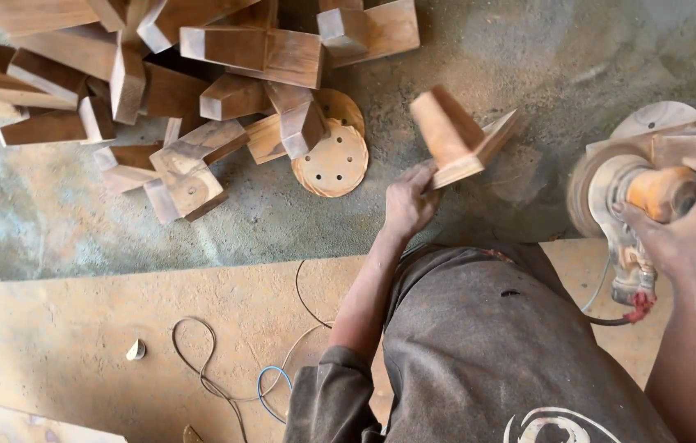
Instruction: The person uses an orbital sander to smooth small wooden blocks on a workbench. They pick up each block, sand its surfaces, and place it back among the others. The process is repeated for multiple blocks throughout the clip.
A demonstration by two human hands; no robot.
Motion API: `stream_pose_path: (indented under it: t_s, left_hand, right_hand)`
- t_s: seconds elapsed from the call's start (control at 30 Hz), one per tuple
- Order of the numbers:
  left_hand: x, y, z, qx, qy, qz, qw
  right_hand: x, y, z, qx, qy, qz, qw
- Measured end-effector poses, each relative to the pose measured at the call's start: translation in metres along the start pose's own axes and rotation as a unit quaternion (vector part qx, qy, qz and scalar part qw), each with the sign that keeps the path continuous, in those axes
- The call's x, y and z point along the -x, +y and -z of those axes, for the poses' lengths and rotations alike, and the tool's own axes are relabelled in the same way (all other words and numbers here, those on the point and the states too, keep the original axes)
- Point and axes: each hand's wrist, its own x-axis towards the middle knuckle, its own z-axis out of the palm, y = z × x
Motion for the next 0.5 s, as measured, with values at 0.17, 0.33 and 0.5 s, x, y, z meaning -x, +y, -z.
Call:
stream_pose_path:
  t_s: [0.17, 0.33, 0.5]
  left_hand:
    - [-0.008, 0.040, 0.027, -0.126, -0.018, -0.117, 0.985]
    - [-0.019, 0.075, 0.026, -0.256, -0.077, -0.216, 0.939]
    - [-0.022, 0.079, 0.019, -0.060, 0.069, -0.243, 0.966]
  right_hand:
    - [0.005, 0.011, 0.002, -0.052, 0.025, 0.041, 0.998]
    - [0.003, 0.048, -0.003, -0.149, 0.019, -0.053, 0.987]
    - [0.007, 0.095, -0.020, -0.232, -0.036, -0.172, 0.957]
